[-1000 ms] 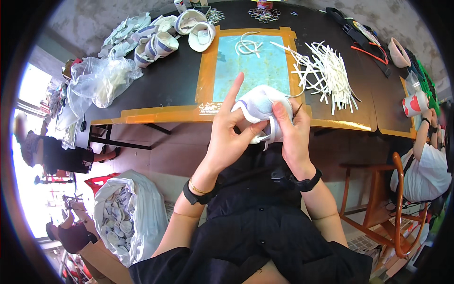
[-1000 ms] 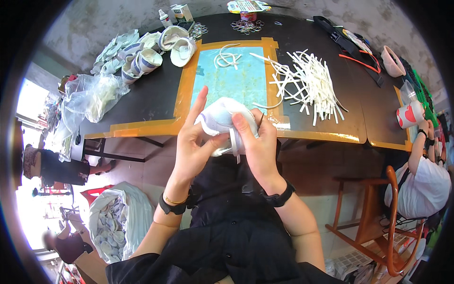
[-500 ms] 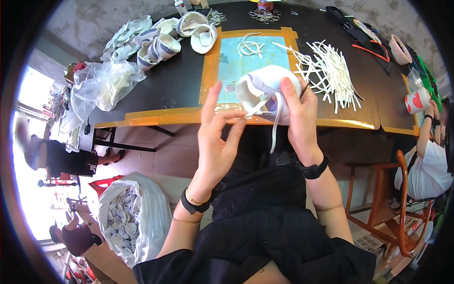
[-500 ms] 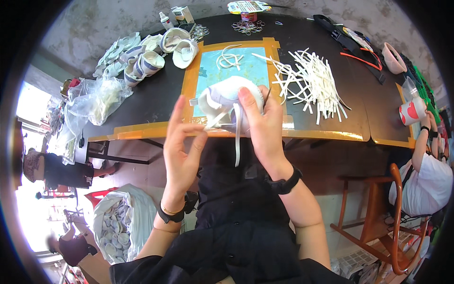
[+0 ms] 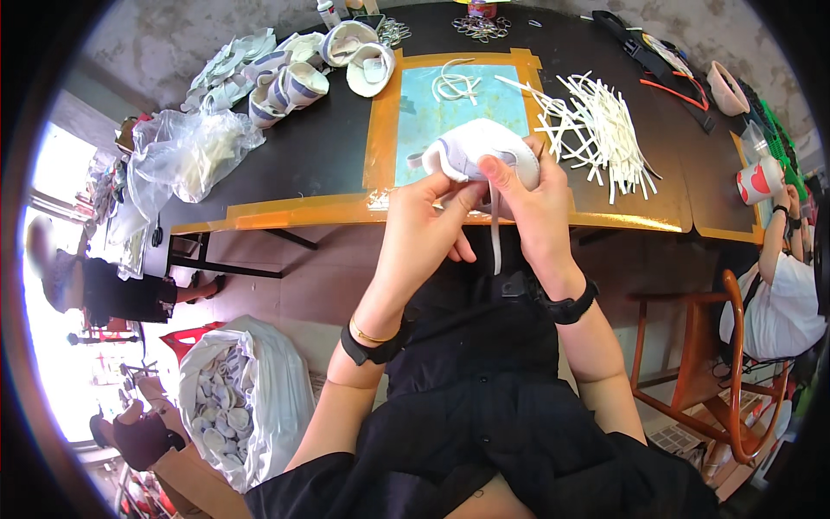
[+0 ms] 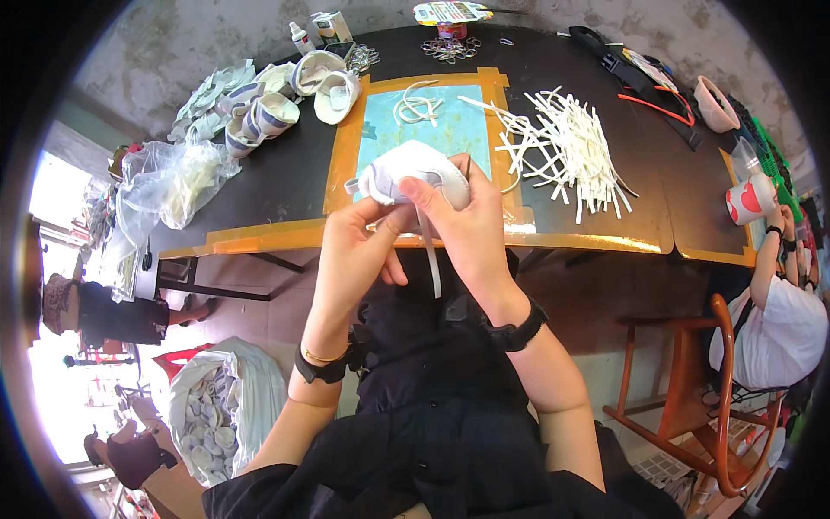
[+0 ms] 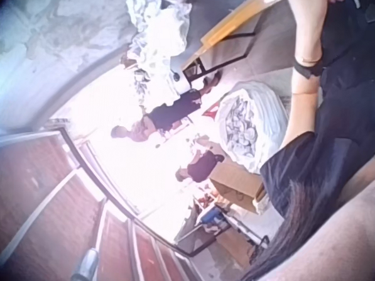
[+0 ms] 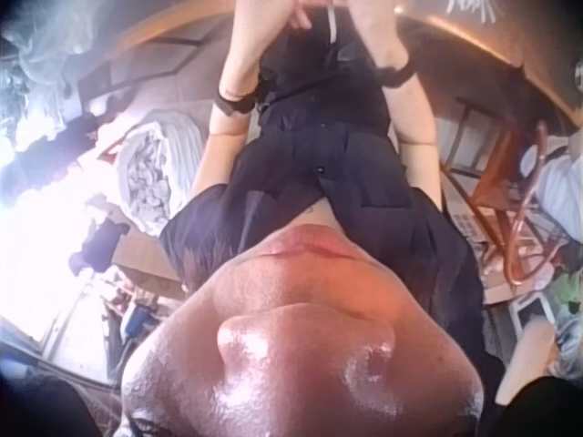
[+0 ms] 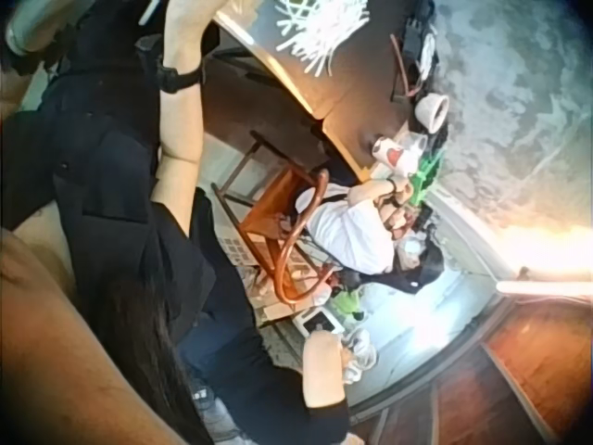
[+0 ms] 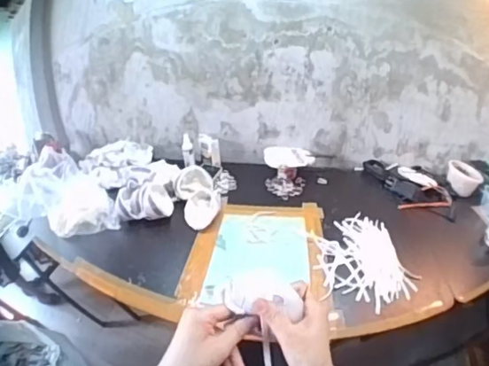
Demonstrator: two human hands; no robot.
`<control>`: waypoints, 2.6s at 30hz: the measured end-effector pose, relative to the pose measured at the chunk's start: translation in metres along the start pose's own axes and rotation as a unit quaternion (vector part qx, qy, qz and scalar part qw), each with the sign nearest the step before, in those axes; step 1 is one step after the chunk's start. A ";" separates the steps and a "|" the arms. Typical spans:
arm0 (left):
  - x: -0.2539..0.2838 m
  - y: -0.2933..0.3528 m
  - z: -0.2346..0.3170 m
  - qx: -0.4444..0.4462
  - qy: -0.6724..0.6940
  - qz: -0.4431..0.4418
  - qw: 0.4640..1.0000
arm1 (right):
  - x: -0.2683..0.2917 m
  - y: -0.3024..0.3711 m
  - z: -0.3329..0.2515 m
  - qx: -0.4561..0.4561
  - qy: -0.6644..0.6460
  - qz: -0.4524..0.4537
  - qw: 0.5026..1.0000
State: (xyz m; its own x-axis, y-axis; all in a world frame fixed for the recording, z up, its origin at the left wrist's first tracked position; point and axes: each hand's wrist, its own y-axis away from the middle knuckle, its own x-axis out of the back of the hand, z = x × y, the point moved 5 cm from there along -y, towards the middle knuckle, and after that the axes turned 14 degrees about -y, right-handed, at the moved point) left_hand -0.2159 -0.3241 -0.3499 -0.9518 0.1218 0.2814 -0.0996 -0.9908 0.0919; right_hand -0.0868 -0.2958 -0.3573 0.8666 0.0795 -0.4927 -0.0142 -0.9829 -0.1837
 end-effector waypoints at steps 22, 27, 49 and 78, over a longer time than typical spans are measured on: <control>-0.020 0.009 -0.016 -0.016 0.084 -0.127 0.988 | 0.020 -0.012 0.027 -0.146 -0.155 0.018 0.977; -0.014 0.006 -0.029 -0.033 0.110 -0.178 0.977 | 0.027 -0.012 0.039 -0.219 -0.166 0.004 0.962; 0.014 0.003 -0.027 -0.038 -0.036 0.056 0.997 | 0.039 0.000 0.039 -0.281 -0.013 -0.105 0.954; -0.025 -0.020 -0.038 -0.017 -0.120 -0.047 0.992 | 0.076 0.011 0.040 -0.125 0.084 0.042 0.988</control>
State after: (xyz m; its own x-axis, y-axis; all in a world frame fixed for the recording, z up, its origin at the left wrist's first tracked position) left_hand -0.2011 -0.3097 -0.3955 -0.8422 0.2207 0.4919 -0.1985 -0.9752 0.0977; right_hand -0.0413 -0.2937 -0.4307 0.9382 -0.0129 -0.3460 0.0153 -0.9968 0.0786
